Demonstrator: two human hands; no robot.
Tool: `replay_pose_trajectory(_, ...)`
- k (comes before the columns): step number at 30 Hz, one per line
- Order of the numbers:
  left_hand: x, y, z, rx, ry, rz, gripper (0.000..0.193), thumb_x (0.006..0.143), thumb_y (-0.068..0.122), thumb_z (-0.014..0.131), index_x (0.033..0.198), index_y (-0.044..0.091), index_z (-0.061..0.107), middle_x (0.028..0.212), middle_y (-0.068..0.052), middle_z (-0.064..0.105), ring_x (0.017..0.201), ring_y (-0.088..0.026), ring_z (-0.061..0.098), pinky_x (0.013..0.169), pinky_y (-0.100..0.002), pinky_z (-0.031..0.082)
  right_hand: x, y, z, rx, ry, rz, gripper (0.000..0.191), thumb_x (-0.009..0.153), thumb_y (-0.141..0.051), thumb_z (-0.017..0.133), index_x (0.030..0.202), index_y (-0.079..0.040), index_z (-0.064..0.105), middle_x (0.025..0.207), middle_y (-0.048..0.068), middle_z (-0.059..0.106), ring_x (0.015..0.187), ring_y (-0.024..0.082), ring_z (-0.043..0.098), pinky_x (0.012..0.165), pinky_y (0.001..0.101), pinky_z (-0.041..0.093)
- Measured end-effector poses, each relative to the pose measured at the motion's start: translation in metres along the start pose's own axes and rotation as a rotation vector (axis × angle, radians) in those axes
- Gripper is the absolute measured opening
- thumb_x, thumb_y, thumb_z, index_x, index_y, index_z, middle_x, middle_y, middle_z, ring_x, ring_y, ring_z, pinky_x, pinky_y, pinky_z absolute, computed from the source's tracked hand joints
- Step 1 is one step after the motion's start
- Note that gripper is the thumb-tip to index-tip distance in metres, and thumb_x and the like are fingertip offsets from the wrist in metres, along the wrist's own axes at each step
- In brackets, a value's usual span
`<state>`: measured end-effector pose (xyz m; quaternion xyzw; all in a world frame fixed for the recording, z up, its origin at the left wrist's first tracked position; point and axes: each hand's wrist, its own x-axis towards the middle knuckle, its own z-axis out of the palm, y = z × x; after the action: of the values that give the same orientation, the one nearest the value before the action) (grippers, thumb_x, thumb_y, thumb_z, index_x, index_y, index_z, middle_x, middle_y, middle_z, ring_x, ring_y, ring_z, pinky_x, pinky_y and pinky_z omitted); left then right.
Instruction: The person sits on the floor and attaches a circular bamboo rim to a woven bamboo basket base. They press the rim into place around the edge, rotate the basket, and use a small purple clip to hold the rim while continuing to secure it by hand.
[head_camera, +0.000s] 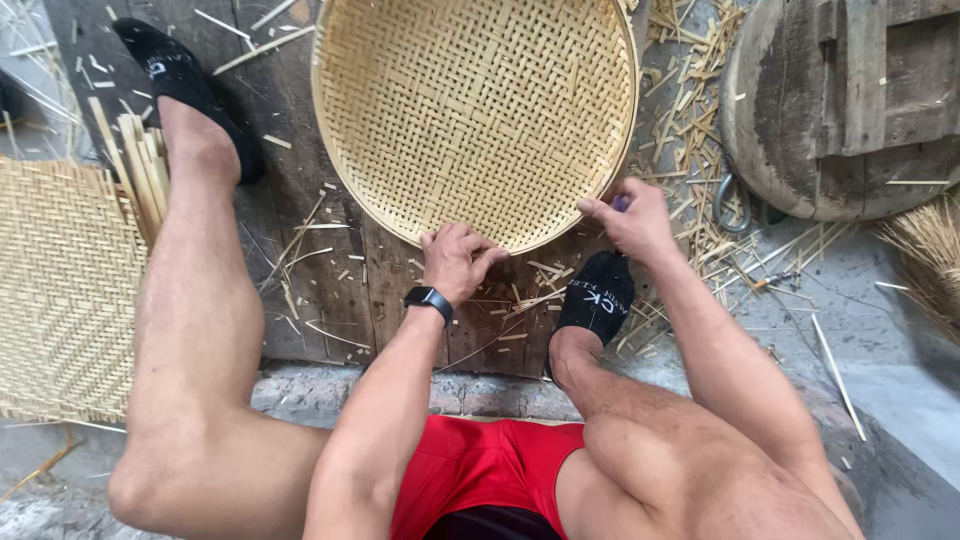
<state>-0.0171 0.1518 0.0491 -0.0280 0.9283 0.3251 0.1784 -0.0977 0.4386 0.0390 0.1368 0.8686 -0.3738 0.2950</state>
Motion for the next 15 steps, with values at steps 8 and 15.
replay_pose_trajectory(8, -0.001, -0.002, 0.005, 0.011, 0.072, 0.064, 0.027, 0.08, 0.042, 0.083, 0.076, 0.016, 0.079, 0.079, -0.001, 0.064, 0.089, -0.022, 0.058, 0.091, -0.045, 0.033, 0.005, 0.006, 0.011, 0.096, 0.044, -0.013, 0.037, 0.083, -0.033, 0.088, 0.088, 0.001, 0.075, 0.069, 0.008, 0.068, 0.06, 0.013, 0.056, 0.055, 0.034, 0.047)
replay_pose_trajectory(15, -0.009, 0.01, 0.008, -0.237, -0.225, 0.101, 0.025, 0.083, 0.038, 0.081, 0.09, 0.014, 0.079, 0.095, -0.006, 0.072, 0.099, -0.028, 0.067, 0.09, -0.041, 0.054, 0.011, 0.005, 0.002, 0.27, 0.197, -0.169, 0.035, 0.091, -0.028, 0.08, 0.108, 0.001, 0.073, 0.091, 0.009, 0.075, 0.079, 0.014, 0.067, 0.073, 0.0312, 0.055)
